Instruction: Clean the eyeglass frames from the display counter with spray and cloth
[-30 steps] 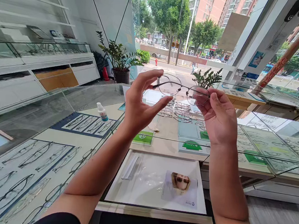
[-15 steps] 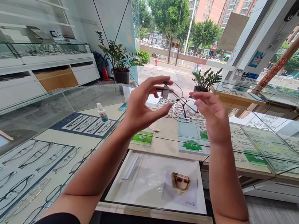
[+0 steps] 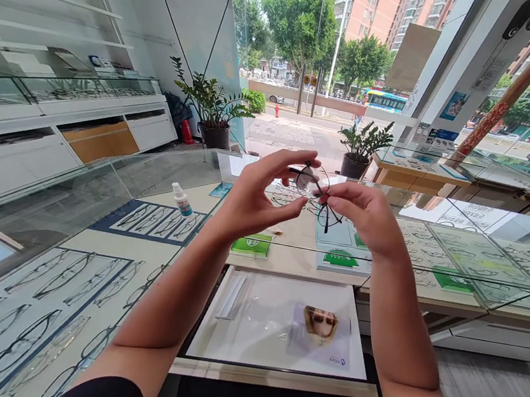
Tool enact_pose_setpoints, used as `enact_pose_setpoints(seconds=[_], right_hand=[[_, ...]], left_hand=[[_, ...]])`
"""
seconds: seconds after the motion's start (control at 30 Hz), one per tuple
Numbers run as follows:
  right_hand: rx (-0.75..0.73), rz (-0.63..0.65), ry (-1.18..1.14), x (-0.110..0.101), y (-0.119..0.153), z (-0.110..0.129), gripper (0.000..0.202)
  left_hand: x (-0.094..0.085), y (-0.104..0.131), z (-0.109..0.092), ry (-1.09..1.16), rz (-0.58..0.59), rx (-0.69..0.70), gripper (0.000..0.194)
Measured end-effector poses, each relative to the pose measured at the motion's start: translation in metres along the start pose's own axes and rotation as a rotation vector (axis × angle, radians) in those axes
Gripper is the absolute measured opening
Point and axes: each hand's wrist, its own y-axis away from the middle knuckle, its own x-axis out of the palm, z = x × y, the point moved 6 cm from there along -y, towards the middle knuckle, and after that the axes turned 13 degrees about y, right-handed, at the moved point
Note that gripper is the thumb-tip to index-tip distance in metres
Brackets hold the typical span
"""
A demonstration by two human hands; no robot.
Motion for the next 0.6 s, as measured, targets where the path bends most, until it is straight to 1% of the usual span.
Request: enact_pose_setpoints(seconds=[0.2, 0.3, 0.37, 0.43, 0.47, 0.53, 0.57, 0.6], right_hand=[[0.012, 0.018, -0.003, 0.001, 0.0, 0.0, 0.034], [-0.001, 0.001, -0.01, 0.001, -0.001, 0.0, 0.035], [-0.005, -0.037, -0.002, -0.002, -0.002, -0.002, 0.033], [0.004, -0.113, 0.019, -0.008, -0.004, -0.005, 0.031], [0.009, -0.16, 0.033, -0.01, -0.004, -0.006, 0.03], [0.01, -0.246, 0.066, -0.013, -0.004, -0.006, 0.027], [-0.003, -0.28, 0.087, -0.013, -0.003, -0.005, 0.024], [-0.024, -0.309, 0.113, -0.011, -0.002, -0.002, 0.021]], left_hand=[[0.0, 0.001, 0.001, 0.043, 0.028, 0.015, 0.068], [0.002, 0.0, 0.004, 0.037, 0.043, 0.019, 0.069], [0.004, -0.001, 0.004, 0.002, 0.044, 0.031, 0.07], [0.003, -0.003, 0.002, -0.066, -0.021, 0.057, 0.069], [0.001, -0.003, 0.0, -0.109, -0.082, 0.069, 0.065], [-0.001, -0.004, -0.004, -0.176, -0.205, 0.055, 0.043], [0.001, -0.004, -0.004, -0.183, -0.234, 0.015, 0.031], [0.005, -0.004, -0.003, -0.17, -0.238, -0.047, 0.026]])
